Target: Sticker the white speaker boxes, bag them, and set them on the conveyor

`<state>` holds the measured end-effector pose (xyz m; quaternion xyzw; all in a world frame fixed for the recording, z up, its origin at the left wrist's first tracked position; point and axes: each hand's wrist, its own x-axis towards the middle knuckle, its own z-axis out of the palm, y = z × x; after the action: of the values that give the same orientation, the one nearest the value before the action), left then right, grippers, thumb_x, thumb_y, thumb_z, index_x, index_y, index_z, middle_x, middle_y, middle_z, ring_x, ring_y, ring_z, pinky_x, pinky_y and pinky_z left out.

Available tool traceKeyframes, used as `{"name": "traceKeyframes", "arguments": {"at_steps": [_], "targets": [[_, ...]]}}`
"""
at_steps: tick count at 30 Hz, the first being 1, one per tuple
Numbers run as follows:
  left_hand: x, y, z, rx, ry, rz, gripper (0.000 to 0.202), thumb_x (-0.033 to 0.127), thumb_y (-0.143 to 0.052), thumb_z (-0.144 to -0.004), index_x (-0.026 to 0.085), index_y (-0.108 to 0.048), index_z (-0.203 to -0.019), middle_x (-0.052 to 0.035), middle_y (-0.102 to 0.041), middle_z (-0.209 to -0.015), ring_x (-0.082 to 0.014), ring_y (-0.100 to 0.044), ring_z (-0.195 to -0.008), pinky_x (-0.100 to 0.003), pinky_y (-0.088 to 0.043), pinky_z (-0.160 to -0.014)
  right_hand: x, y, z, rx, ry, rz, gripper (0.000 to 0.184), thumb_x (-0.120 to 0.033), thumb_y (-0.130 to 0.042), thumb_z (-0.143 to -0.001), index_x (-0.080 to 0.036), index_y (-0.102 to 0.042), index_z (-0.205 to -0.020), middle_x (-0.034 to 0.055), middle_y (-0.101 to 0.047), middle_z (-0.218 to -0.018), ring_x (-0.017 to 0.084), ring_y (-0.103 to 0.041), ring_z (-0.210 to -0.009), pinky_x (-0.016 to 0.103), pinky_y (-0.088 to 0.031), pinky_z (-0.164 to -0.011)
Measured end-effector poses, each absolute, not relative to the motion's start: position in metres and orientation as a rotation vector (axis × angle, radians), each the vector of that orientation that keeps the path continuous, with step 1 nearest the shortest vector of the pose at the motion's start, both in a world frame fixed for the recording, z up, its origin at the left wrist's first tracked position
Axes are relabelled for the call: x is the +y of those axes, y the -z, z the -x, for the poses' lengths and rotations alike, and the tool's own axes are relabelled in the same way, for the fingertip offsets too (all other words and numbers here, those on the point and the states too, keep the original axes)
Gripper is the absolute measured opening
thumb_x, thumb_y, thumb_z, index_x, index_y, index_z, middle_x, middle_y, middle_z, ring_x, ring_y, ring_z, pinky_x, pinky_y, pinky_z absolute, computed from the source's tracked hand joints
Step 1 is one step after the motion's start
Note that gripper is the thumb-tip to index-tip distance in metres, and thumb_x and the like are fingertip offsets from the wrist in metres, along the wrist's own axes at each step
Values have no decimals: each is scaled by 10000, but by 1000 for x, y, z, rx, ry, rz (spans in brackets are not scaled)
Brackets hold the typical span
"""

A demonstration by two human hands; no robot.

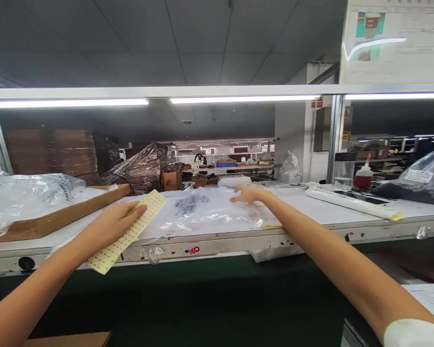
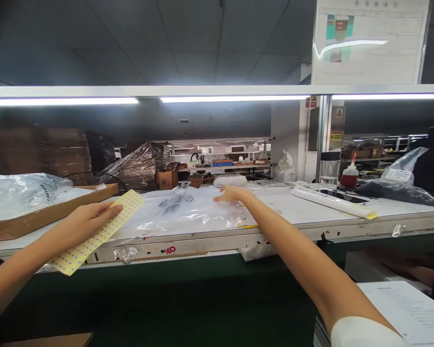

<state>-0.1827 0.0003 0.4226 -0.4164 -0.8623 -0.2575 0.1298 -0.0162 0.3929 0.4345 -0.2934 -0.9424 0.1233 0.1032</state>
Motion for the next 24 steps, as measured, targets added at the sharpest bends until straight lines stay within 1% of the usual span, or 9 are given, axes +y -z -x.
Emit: {"name": "traceKeyframes", "arguments": {"at_steps": [3,6,12,15,17,19,21,22,24], "targets": [[4,-430,183,-2485,726,1222,529,657,-351,-986,208,-613,-888,-38,-674,-856,-293,-619,-888,-354,-392,-804,389,-432,17,-2844,-327,835,724,-593,-648,-963,-145,-524,-1519,162,-550,-1533,370,-561,-1378,461,-421,-1191],[1,-435,187,-2473,737,1206,582,735,-314,-952,221,-526,-781,-42,-615,-782,-280,-592,-797,-358,-380,-729,388,-430,17,-2857,-264,807,754,-596,-554,-1008,-89,-460,-1558,196,-467,-1593,380,-484,-1447,476,-370,-1228],[-27,-431,183,-2415,879,1241,596,768,-343,-963,220,-443,-749,-4,-496,-759,-221,-497,-727,-335,-350,-674,366,-435,9,-2864,-180,639,767,-616,-520,-1004,-111,-449,-1576,203,-402,-1629,353,-452,-1477,453,-323,-1263],[-47,-418,165,-2429,880,1396,558,711,-349,-1008,216,-480,-788,-7,-527,-821,-215,-525,-780,-323,-398,-725,346,-437,5,-2979,-234,617,907,-790,-473,-937,-207,-386,-1627,168,-290,-1698,384,-398,-1518,540,-285,-1278],[-62,-403,150,-2404,881,1525,488,622,-342,-1053,221,-545,-863,-14,-600,-931,-219,-577,-902,-312,-440,-854,338,-437,6,-3060,-260,688,1021,-910,-403,-871,-271,-301,-1661,150,-156,-1739,422,-301,-1563,621,-216,-1283],[-76,-385,136,-2392,863,1597,405,559,-359,-1071,253,-623,-1042,-28,-646,-1165,-241,-582,-1123,-314,-428,-1024,336,-435,10,-3114,-251,731,1043,-940,-350,-856,-298,-251,-1672,135,-85,-1750,424,-244,-1584,638,-166,-1291],[-86,-367,124,-2415,848,1612,393,563,-394,-1059,295,-624,-1229,-43,-593,-1392,-273,-514,-1307,-327,-403,-1117,338,-434,15,-3149,-235,694,1003,-914,-336,-882,-295,-262,-1669,128,-98,-1750,406,-233,-1592,611,-145,-1305],[-90,-360,120,-2444,844,1641,414,578,-395,-1052,298,-621,-1257,-55,-583,-1416,-279,-513,-1316,-327,-420,-1110,340,-434,18,-3162,-240,673,986,-902,-331,-893,-294,-268,-1667,125,-108,-1749,396,-221,-1597,600,-130,-1312],[-92,-350,111,-2485,838,1771,451,604,-360,-1049,269,-647,-1145,-74,-648,-1267,-252,-592,-1154,-303,-481,-1000,344,-434,23,-3166,-249,653,975,-887,-345,-902,-288,-266,-1668,130,-110,-1748,385,-192,-1607,594,-108,-1317]]}}
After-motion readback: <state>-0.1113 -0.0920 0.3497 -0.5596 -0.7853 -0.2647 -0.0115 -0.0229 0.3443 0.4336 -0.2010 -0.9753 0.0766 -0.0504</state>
